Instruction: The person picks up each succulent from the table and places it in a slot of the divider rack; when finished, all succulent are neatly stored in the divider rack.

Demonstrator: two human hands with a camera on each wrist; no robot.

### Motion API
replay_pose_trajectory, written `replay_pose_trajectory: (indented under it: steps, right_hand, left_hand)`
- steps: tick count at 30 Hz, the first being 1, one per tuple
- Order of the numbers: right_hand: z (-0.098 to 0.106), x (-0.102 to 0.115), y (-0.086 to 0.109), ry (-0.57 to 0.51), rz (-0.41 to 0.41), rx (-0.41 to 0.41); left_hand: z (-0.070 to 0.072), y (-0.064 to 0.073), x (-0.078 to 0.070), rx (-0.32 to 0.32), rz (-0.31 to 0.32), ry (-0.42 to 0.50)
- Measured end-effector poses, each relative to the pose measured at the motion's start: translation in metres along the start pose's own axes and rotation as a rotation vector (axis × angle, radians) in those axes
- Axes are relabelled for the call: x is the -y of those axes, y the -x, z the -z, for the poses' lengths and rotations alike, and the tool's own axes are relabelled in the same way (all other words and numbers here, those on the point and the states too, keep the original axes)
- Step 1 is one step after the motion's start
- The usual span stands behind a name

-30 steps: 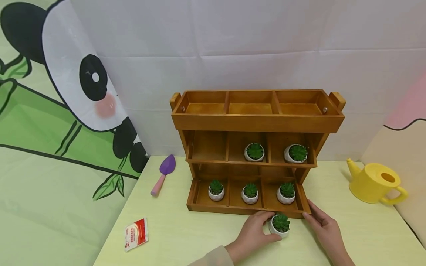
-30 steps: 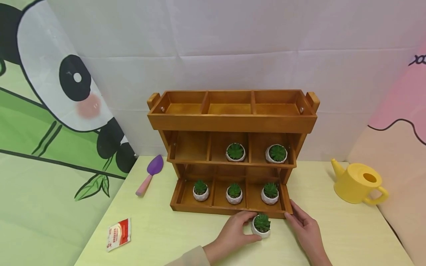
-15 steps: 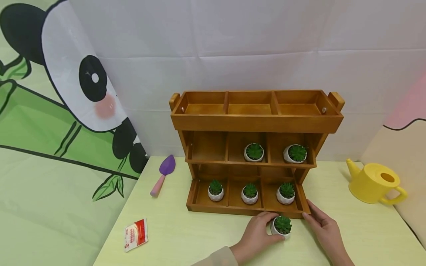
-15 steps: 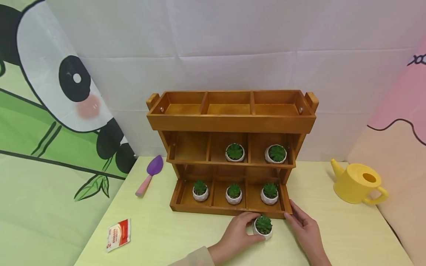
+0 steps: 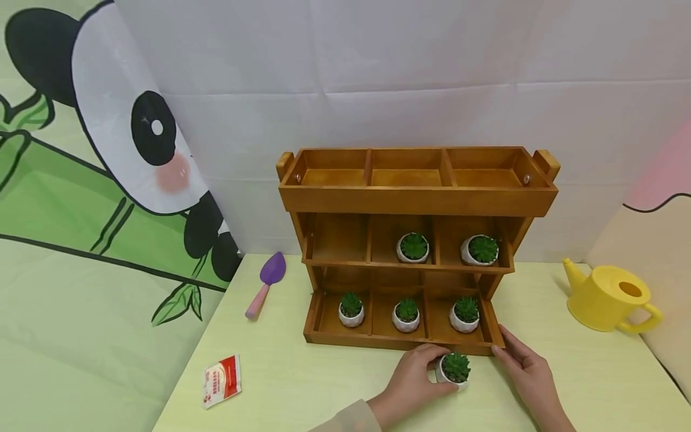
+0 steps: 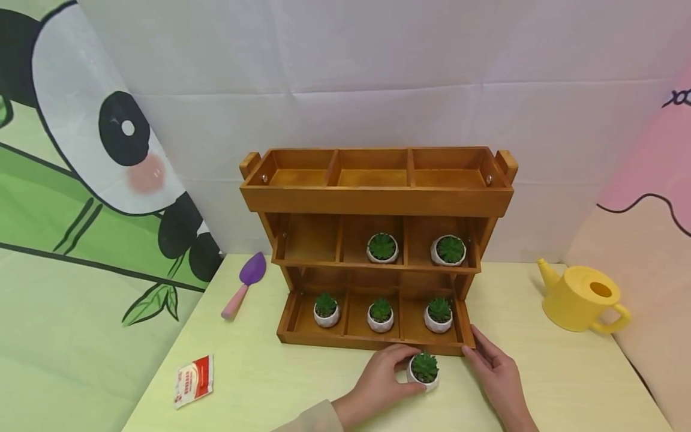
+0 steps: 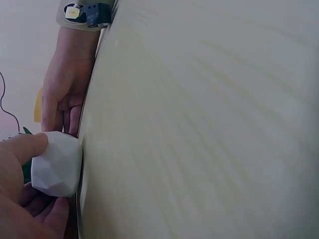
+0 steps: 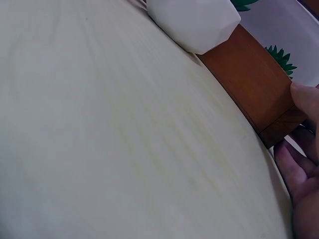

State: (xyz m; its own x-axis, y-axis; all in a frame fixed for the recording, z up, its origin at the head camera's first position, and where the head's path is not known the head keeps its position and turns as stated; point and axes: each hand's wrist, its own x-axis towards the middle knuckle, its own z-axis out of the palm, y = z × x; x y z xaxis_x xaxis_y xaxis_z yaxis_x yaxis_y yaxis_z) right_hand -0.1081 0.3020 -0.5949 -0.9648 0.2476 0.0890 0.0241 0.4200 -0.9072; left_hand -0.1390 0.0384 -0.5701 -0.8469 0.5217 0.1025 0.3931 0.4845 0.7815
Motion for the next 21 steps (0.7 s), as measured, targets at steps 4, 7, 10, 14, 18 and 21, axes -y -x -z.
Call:
replay_pose_trajectory:
  steps: [4,7,10,14,18,21]
  right_hand:
    - [-0.001,-0.001,0.000,0.000,-0.005,0.000]
    - [-0.001,-0.001,0.000,0.004,-0.007,-0.002]
    - [-0.001,-0.001,0.000,-0.001,-0.004,0.001]
    - [-0.001,0.001,0.000,-0.003,0.001,0.001]
    - [-0.001,0.001,0.000,0.014,0.008,-0.004]
    - [0.000,0.000,0.000,0.021,0.014,-0.005]
  left_hand:
    - [0.003,0.003,0.000,-0.003,-0.031,-0.011]
    - [0.007,0.005,-0.002,-0.008,-0.049,-0.011]
    - [0.013,0.007,-0.003,-0.015,-0.058,0.001]
    - [0.022,0.010,-0.004,-0.012,-0.054,0.015]
    - [0.031,0.013,-0.004,-0.010,-0.050,0.014]
    - [0.037,0.013,-0.003,-0.019,-0.055,0.038]
